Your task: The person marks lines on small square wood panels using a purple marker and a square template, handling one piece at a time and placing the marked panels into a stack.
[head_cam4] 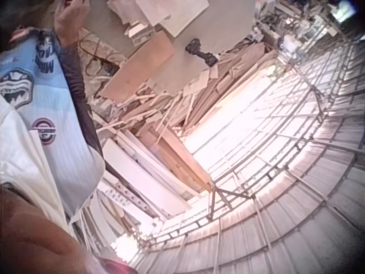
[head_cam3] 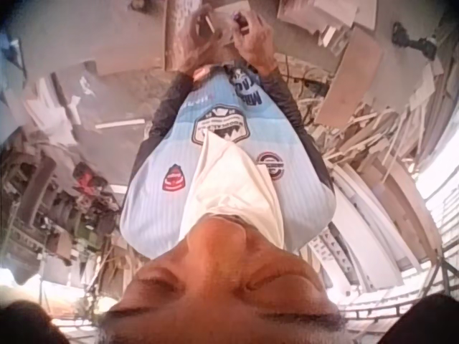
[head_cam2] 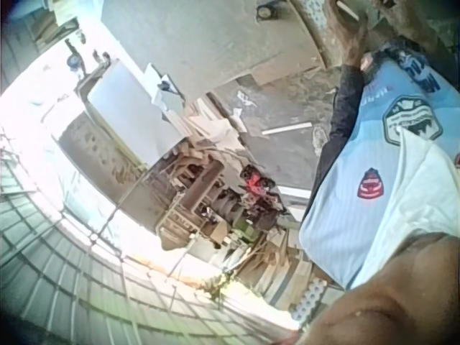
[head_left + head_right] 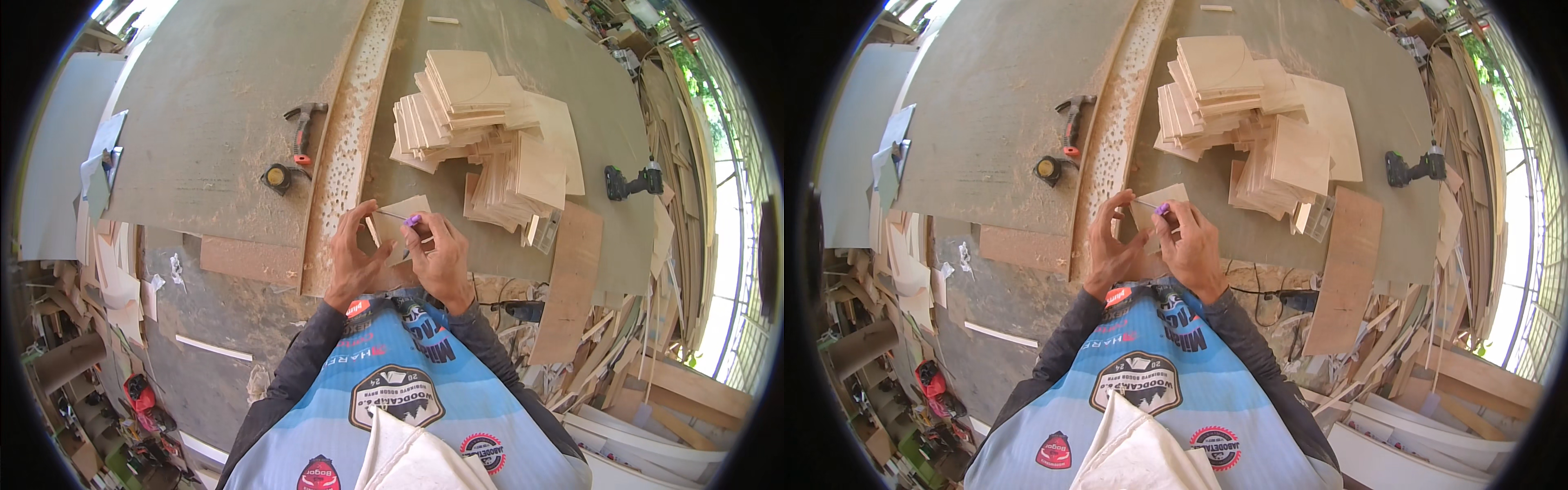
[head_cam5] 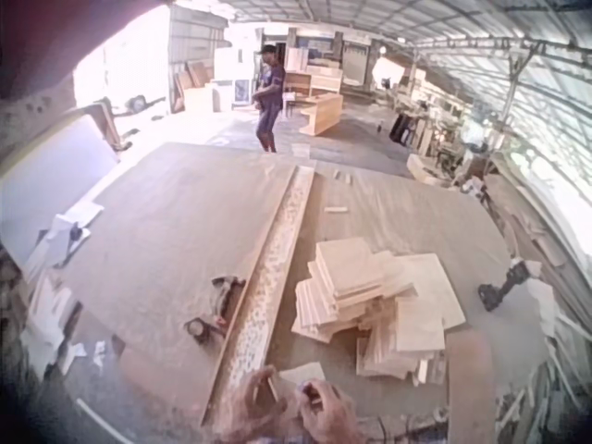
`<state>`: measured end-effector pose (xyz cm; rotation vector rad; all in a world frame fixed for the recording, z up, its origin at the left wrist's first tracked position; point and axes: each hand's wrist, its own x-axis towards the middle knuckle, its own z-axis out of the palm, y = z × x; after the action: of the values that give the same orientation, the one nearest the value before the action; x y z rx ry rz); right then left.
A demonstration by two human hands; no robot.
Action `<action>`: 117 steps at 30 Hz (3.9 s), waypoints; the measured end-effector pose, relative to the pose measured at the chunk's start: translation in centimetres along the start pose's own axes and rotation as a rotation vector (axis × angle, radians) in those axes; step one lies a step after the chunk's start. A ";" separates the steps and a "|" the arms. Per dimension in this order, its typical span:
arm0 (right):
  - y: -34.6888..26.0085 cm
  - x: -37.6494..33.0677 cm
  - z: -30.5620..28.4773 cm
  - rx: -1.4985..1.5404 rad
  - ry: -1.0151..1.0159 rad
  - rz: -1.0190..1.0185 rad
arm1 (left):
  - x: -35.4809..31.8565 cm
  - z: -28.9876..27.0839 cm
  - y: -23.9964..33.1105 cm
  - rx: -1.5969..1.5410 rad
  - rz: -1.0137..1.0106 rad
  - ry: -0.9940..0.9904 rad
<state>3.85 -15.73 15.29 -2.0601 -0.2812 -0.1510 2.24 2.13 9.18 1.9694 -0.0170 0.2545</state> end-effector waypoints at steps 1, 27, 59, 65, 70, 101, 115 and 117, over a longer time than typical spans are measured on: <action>0.0 0.0 0.0 -0.005 0.000 -0.008 | 0.0 0.0 -0.1 -0.002 0.003 0.004; -1.4 -0.8 1.2 -0.002 -0.046 0.022 | 0.1 -0.2 0.6 0.012 0.031 0.031; 0.2 -0.6 0.9 -0.111 -0.091 -0.159 | 0.0 -0.2 0.1 0.006 0.045 0.006; 0.3 -0.1 0.6 -0.039 -0.087 -0.085 | 0.1 -0.2 0.0 -0.006 0.062 0.015; -0.4 -0.6 0.4 -0.051 -0.054 -0.030 | 0.1 -0.1 0.0 -0.004 0.067 0.019; 3.2 11.0 -2.7 -0.328 -0.341 -0.573 | -0.3 0.2 -0.5 0.005 0.015 -0.014; 1.9 -2.3 -9.4 -0.009 0.344 -0.004 | 3.0 -1.6 3.9 0.118 0.148 -0.111; 2.8 -4.6 -8.9 0.125 0.510 0.095 | 5.4 -2.0 5.9 0.110 0.210 -0.071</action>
<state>0.26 -25.44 16.25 -1.8342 0.1195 -0.5735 6.39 2.17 16.34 2.0868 -0.2617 0.3280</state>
